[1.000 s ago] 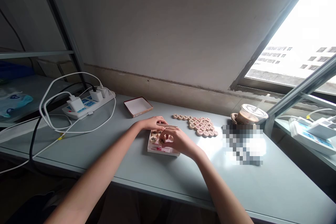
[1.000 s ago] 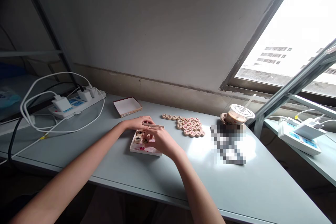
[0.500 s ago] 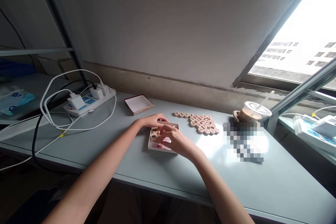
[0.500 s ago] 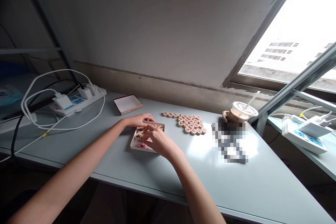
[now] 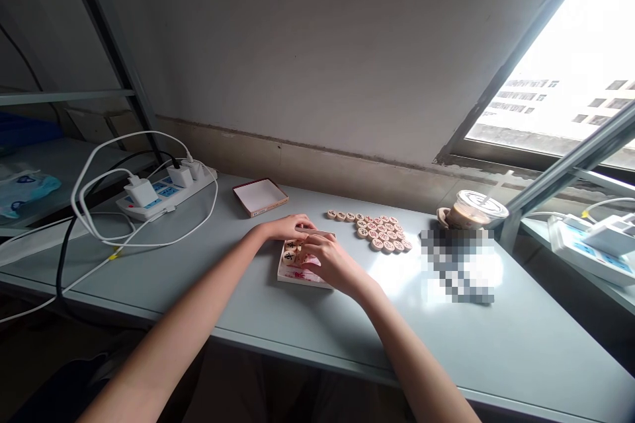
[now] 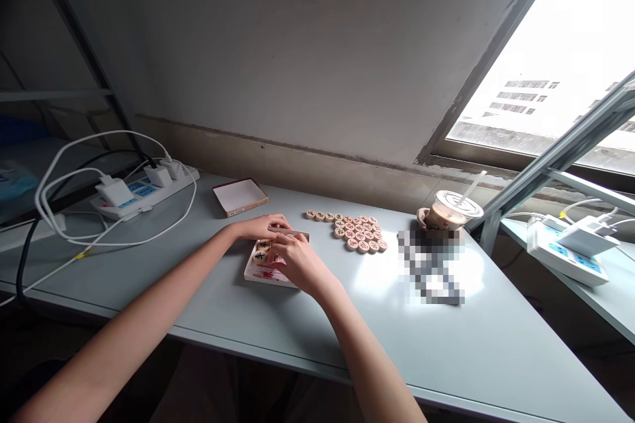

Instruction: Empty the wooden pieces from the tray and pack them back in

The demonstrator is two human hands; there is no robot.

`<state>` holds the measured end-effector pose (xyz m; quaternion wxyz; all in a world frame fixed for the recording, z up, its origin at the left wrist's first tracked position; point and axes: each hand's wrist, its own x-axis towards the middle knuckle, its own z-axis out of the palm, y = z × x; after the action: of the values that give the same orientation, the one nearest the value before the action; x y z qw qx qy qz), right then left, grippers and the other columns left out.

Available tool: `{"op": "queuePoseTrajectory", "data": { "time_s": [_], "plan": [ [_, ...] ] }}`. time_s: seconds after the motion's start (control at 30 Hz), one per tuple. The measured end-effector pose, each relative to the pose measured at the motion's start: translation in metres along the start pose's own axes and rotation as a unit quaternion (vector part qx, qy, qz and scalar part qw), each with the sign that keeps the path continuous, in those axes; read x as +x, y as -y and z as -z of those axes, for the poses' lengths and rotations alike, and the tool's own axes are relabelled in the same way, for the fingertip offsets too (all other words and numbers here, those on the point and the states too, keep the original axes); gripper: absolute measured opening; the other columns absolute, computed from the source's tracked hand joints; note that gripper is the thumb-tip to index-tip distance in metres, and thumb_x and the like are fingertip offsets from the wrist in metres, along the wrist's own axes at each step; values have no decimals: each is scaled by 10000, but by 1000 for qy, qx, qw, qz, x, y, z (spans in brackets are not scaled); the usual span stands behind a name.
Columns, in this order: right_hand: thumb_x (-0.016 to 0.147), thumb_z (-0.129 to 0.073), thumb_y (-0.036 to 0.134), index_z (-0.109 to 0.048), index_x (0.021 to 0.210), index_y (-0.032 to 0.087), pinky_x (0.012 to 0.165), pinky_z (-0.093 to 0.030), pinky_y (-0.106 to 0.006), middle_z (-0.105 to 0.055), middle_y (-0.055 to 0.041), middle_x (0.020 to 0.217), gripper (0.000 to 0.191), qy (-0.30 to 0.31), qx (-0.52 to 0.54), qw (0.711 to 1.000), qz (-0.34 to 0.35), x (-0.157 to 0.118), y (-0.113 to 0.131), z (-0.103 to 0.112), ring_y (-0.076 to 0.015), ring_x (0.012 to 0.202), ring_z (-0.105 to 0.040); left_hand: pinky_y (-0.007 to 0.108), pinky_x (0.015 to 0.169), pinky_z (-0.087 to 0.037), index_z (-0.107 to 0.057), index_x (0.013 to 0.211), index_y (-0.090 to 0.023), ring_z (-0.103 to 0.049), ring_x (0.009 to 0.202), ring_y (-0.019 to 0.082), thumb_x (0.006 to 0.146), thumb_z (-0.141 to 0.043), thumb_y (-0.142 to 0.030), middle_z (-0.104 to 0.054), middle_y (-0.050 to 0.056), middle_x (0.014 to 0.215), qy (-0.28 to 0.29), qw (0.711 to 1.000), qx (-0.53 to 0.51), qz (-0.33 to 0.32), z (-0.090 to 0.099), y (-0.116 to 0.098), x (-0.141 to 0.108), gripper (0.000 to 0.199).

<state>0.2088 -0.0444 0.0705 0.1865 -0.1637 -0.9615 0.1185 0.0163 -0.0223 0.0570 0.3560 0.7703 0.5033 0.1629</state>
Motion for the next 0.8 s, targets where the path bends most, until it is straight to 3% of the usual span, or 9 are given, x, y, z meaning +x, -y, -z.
{"op": "queuePoseTrajectory", "data": {
  "time_s": [0.17,0.23,0.33,0.43,0.6,0.8],
  "plan": [
    [853,-532,257,-649,850,258,846,-358,-324,-653,3,997,117,-17,-34,999,-25,0,-9,9,-161,957,-557,246,843,-419,-570,1095,-230,-504,1052,212,742,-541,-391,-497,38,1173,-7,1000,-9,3,0,2,0,389],
    [881,-485,276,-641,922,268,827,-343,-331,-648,-2,1013,161,-62,-84,991,-84,-3,-22,15,-165,924,-548,245,855,-411,-572,1093,-231,-494,1071,218,715,-581,-451,-493,39,1169,-9,1000,-12,4,0,1,0,437],
    [887,-440,210,-589,1095,259,858,-295,-382,-589,-47,1160,261,-130,-202,951,-195,-12,-48,20,-222,1029,-482,242,828,-418,-573,1095,-249,-500,1058,219,698,-590,-535,-487,36,1169,-3,1000,-16,13,0,0,-1,490],
    [839,-475,165,-611,1058,206,884,-244,-418,-558,-90,1188,261,-111,-303,915,-243,-23,-68,22,-259,1045,-442,241,829,-415,-573,1088,-252,-499,1057,219,684,-607,-538,-483,34,1167,-4,1000,-22,14,0,-1,-2,496],
    [797,-528,173,-649,858,191,797,-249,-383,-606,-100,967,137,-71,-363,888,-272,-31,-74,28,-247,907,-446,243,836,-417,-575,1081,-255,-484,1083,224,682,-613,-528,-471,33,1171,-1,999,-32,11,0,2,-2,485],
    [794,-525,199,-613,864,186,778,-248,-367,-621,-94,927,114,-40,-325,896,-301,-35,-75,28,-254,917,-453,239,857,-410,-570,1093,-265,-475,1101,221,686,-610,-517,-472,26,1184,0,999,-33,10,-1,4,-1,481]
  ]
}}
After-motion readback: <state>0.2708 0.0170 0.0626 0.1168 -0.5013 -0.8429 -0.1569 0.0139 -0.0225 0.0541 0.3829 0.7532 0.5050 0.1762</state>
